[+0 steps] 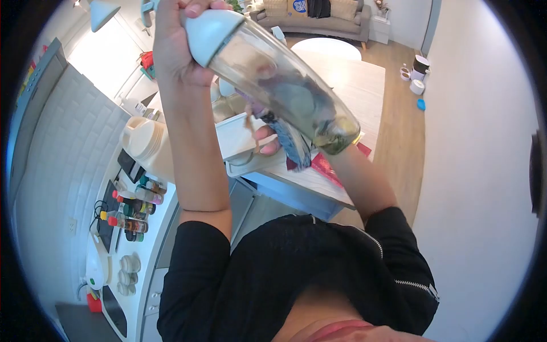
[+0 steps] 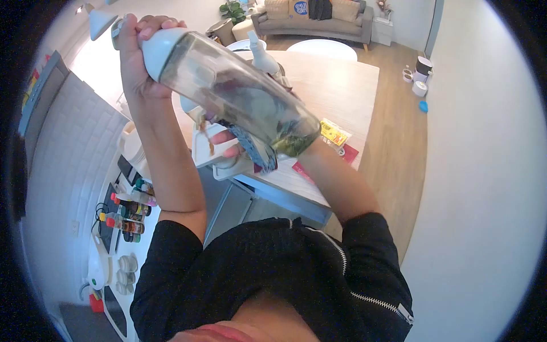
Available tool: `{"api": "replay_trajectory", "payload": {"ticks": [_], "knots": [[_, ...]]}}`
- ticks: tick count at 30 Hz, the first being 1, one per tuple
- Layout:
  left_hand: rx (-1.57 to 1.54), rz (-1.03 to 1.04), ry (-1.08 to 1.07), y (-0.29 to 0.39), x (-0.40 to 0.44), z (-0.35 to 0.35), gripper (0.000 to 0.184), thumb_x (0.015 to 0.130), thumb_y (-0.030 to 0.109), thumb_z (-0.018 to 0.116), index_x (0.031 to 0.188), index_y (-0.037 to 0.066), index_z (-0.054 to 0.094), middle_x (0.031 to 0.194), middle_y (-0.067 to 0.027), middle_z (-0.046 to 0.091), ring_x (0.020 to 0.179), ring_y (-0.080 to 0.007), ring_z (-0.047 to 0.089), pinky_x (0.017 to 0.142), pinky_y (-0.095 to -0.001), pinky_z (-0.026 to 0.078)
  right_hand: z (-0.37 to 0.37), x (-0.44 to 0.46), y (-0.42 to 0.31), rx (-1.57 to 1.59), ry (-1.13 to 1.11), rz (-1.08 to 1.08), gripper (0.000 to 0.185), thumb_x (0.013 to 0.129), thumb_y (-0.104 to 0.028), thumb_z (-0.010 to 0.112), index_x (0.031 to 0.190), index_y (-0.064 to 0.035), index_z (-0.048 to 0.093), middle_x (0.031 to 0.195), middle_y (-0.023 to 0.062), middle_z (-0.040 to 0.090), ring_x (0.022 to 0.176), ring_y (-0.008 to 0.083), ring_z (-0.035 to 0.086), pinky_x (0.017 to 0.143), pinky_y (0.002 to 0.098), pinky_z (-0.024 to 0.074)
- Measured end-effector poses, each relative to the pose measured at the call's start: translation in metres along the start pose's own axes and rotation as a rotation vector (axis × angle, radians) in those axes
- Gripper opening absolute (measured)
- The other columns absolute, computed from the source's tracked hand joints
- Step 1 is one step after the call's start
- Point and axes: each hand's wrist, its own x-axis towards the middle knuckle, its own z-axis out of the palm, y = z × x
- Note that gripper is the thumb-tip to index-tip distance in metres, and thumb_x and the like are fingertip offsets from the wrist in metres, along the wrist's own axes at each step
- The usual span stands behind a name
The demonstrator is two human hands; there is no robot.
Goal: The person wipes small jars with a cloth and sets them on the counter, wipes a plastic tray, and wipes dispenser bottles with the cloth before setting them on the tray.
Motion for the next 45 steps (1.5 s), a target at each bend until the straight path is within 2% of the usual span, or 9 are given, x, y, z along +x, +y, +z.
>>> {"api": "replay_trajectory", "payload": {"ticks": [5, 8, 13, 21, 26, 31, 35, 38, 45], "knots": [[-0.017, 0.011, 0.147, 0.01, -0.004, -0.01, 0.029, 0.091, 0.029, 0.056, 0.068, 0.011, 0.051, 0.063, 0.0031, 0.051, 0.078, -0.02, 0.055, 0.089, -0.0396, 0.045, 0.016, -0.023, 0.025, 0.45, 0.107, -0.078, 0.05, 0.093, -0.035, 0.049, 0.136, -0.0103, 0.039, 0.132, 0.0159, 0.046, 0.115, 0.0339, 0.052, 0.085, 0.0549, 0.0508], [0.113, 0.126, 0.297, 0.001, -0.009, 0.004, 0.026, 0.09, 0.026, 0.057, 0.071, 0.01, 0.05, 0.063, 0.0012, 0.05, 0.076, -0.0211, 0.056, 0.086, -0.0398, 0.046, 0.022, -0.039, 0.041, 0.281, 0.534, -0.486, 0.056, 0.093, -0.05, 0.038, 0.132, -0.0091, 0.041, 0.13, 0.016, 0.048, 0.113, 0.0343, 0.053, 0.091, 0.0551, 0.0473], [0.37, 0.324, 0.515, -0.024, -0.016, 0.035, 0.023, 0.089, 0.025, 0.059, 0.076, 0.009, 0.049, 0.064, -0.0024, 0.048, 0.077, -0.0246, 0.058, 0.081, -0.0398, 0.049, 0.034, -0.03, 0.033, 0.131, 0.803, -0.493, 0.06, 0.092, -0.057, 0.035, 0.126, -0.0087, 0.045, 0.115, 0.0133, 0.056, 0.1, 0.0295, 0.057, 0.087, 0.0517, 0.05], [0.636, 0.407, 0.332, -0.045, -0.033, 0.076, 0.036, 0.091, 0.038, 0.057, 0.083, 0.002, 0.056, 0.076, -0.0092, 0.059, 0.07, -0.0164, 0.058, 0.065, -0.029, 0.047, 0.018, -0.027, 0.033, -0.386, 1.16, -0.448, 0.061, 0.093, -0.059, 0.031, 0.118, -0.0065, 0.049, 0.098, 0.011, 0.062, 0.079, 0.0176, 0.063, 0.056, 0.0291, 0.0569], [0.845, 0.303, 0.552, -0.052, -0.033, 0.099, 0.037, 0.09, 0.036, 0.06, 0.074, 0.003, 0.056, 0.065, -0.005, 0.056, 0.064, -0.0115, 0.055, 0.059, -0.0238, 0.045, 0.011, -0.023, 0.042, -0.403, 1.239, -0.393, 0.052, 0.096, -0.052, 0.031, 0.115, -0.0071, 0.048, 0.093, 0.0111, 0.063, 0.073, 0.0184, 0.065, 0.046, 0.0248, 0.0496], [1.083, 0.559, 0.295, -0.054, -0.038, 0.103, 0.039, 0.09, 0.038, 0.06, 0.075, 0.002, 0.056, 0.067, -0.0053, 0.056, 0.063, -0.0122, 0.055, 0.058, -0.0246, 0.045, -0.014, -0.02, 0.052, -0.547, 1.171, -0.463, 0.045, 0.098, -0.046, 0.032, 0.109, -0.0059, 0.049, 0.081, 0.0072, 0.06, 0.061, 0.014, 0.058, 0.045, 0.0236, 0.0451], [0.841, 0.476, 0.478, -0.035, -0.031, 0.111, 0.04, 0.089, 0.039, 0.061, 0.077, 0.002, 0.055, 0.067, -0.005, 0.055, 0.063, -0.0127, 0.055, 0.058, -0.0249, 0.045, -0.025, -0.026, 0.038, -0.867, 1.213, -0.534, 0.039, 0.098, -0.039, 0.038, 0.099, -0.0029, 0.053, 0.077, 0.0052, 0.056, 0.06, 0.0103, 0.053, 0.054, 0.0229, 0.0448], [0.96, 0.656, 0.388, -0.025, -0.006, 0.07, 0.041, 0.088, 0.041, 0.061, 0.078, 0.002, 0.055, 0.067, -0.0046, 0.055, 0.061, -0.0138, 0.056, 0.057, -0.0251, 0.045, -0.007, -0.036, 0.021, -0.976, 1.199, -0.639, 0.034, 0.098, -0.035, 0.041, 0.097, -0.0029, 0.053, 0.077, 0.0048, 0.057, 0.062, 0.0099, 0.054, 0.055, 0.0233, 0.0451], [1.247, 0.487, 0.636, -0.031, 0.01, 0.037, 0.04, 0.088, 0.038, 0.061, 0.073, 0.001, 0.056, 0.062, -0.0045, 0.055, 0.056, -0.0137, 0.054, 0.055, -0.0267, 0.044, 0.03, -0.068, 0.004, -0.926, 1.143, -0.838, 0.026, 0.096, -0.025, 0.045, 0.102, -0.0017, 0.053, 0.083, 0.0069, 0.061, 0.07, 0.0107, 0.057, 0.062, 0.0228, 0.0455]]}}
